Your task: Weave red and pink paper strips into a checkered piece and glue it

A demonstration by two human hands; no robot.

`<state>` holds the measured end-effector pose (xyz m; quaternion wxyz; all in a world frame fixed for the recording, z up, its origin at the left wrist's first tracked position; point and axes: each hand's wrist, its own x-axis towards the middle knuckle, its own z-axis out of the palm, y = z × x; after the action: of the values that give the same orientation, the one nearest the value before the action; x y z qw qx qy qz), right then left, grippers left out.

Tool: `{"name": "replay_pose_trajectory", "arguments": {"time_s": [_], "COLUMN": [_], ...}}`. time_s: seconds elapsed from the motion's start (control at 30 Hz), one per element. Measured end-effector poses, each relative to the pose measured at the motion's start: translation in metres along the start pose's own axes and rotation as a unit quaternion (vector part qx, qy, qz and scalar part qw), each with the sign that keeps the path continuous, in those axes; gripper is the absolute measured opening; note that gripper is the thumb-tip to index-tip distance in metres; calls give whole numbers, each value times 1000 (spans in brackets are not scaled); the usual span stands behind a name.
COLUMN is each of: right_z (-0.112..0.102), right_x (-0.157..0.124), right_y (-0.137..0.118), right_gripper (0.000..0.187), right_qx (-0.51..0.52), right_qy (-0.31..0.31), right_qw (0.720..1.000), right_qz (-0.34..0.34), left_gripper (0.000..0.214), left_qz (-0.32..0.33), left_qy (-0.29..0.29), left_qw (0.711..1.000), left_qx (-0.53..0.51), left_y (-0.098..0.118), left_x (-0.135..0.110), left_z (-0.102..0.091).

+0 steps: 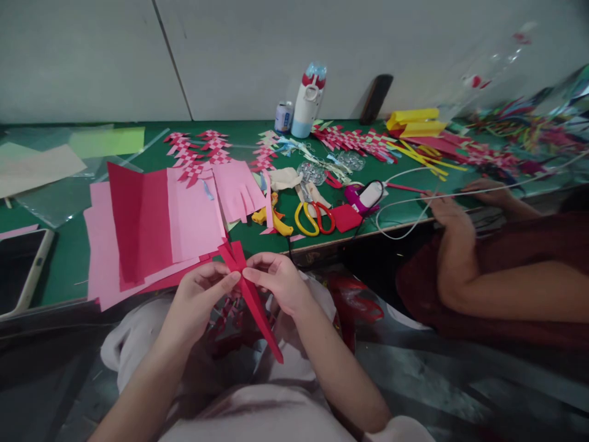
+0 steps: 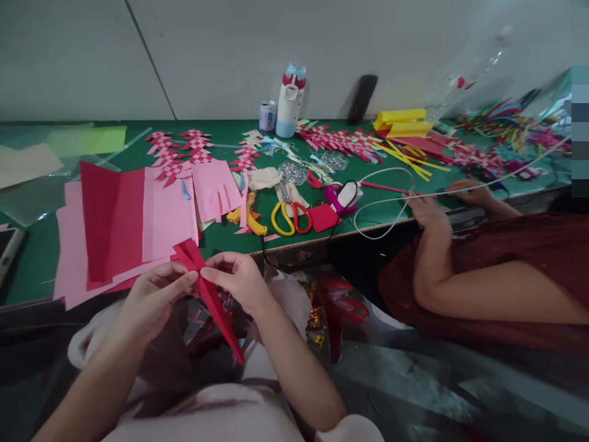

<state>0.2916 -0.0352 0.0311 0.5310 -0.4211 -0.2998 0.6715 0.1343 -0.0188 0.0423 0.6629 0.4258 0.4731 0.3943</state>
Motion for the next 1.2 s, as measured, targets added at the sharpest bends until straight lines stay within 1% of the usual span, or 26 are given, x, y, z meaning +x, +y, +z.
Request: {"name": "replay_pose_trajectory", "arguments": {"time_s": [0.13, 0.27, 0.5, 0.57, 0.7, 0.8, 0.97, 1.07, 1.13, 1.2], "right_z": [1, 0, 0, -1, -3, -2, 4, 6, 5, 3], "right_x": [0, -1, -1, -1, 0, 1, 0, -1, -1, 0], "right_y": [1, 1, 2, 2, 0, -1, -1, 0, 0, 0], "right_gripper": [24, 21, 24, 25, 30, 30, 30, 30, 31, 32], "right_qx": [4, 15, 10, -2, -30, -25, 10, 10, 1, -10], "right_qy": [-3, -10, 4, 6, -11, 0, 6, 17, 19, 7], "right_qw": [1000, 1000, 1000, 1000, 999, 1000, 1000, 1000, 1000, 1000], "right_qz": [-16, -24, -23, -22, -3, -5, -17, -24, -16, -3], "left_gripper": [21, 24, 27, 27, 26, 26, 27, 28, 28, 29], "left_qz": [0, -20, -49, -42, -15, -10, -15, -25, -20, -7], "left_qy": [6, 6, 11, 18, 27, 26, 29, 32, 40, 54], "left_qw": [1000, 999, 995, 996, 998, 999, 997, 994, 994, 994], "left_qx": [-19, -50, -84, -77, -52, -44, -73, -98, -101, -95], "left_y": [1, 2, 2, 2, 2, 1, 2, 5, 6, 6], "left_x": [0, -1, -2, -2, 0, 2, 3, 3, 3, 3], "left_z": [2, 4, 6, 6, 4, 1, 2, 5, 6, 5]}}
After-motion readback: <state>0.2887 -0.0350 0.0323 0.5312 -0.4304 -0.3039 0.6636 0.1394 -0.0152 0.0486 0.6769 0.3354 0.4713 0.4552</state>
